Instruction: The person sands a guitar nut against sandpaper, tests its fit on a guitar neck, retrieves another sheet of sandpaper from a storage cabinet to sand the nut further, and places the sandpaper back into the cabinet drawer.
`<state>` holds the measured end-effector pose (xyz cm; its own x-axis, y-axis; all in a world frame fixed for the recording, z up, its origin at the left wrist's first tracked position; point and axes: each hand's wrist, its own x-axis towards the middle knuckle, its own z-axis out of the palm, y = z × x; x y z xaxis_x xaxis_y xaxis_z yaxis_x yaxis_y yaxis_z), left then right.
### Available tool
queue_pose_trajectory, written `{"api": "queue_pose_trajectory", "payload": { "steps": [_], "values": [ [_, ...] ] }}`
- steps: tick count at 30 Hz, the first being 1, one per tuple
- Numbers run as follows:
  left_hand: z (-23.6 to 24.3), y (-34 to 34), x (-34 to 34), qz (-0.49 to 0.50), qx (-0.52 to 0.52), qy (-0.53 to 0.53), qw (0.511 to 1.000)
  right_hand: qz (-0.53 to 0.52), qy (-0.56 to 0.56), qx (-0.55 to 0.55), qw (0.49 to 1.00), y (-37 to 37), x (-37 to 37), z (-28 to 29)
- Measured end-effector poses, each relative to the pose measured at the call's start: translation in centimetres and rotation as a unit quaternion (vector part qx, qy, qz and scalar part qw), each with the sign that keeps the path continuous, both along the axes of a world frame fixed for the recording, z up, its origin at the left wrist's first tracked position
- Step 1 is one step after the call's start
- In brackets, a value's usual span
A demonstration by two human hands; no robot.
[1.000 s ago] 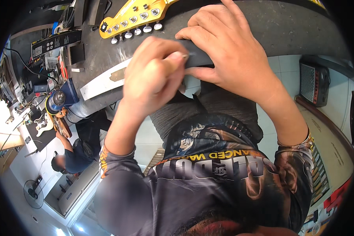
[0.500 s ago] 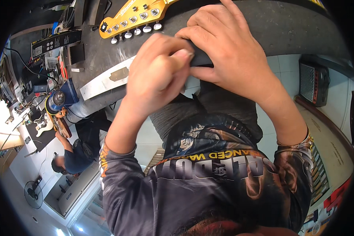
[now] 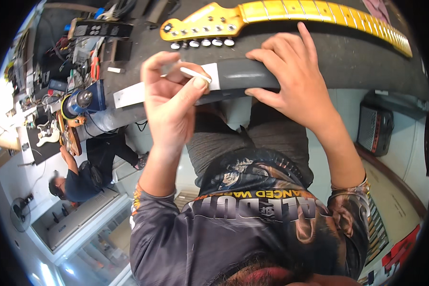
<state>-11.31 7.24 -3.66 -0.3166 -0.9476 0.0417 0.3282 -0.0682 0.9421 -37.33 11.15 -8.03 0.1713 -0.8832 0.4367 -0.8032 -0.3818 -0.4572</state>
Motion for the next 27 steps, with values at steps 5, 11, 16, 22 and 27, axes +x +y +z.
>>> {"api": "queue_pose_trajectory", "payload": {
  "steps": [5,11,16,22,27],
  "values": [
    [0.1,1.3,0.6,-0.070,0.173,0.211,0.960,-0.001,0.036,-0.007,0.999,0.7,0.4,0.6],
    [-0.1,3.0,2.1,-0.124,0.164,0.302,0.931,-0.013,0.064,-0.002,0.998,1.3,1.1,2.0],
    [0.0,3.3,3.5,-0.152,0.149,0.346,0.914,-0.025,0.073,0.001,0.997,1.7,1.9,2.7],
    [0.5,4.0,5.0,-0.181,0.128,0.369,0.903,-0.048,0.076,0.007,0.996,2.1,2.9,3.3],
    [1.2,4.5,5.8,-0.174,0.127,0.368,0.905,-0.062,0.071,0.010,0.995,2.3,3.2,3.7]
  ]
}}
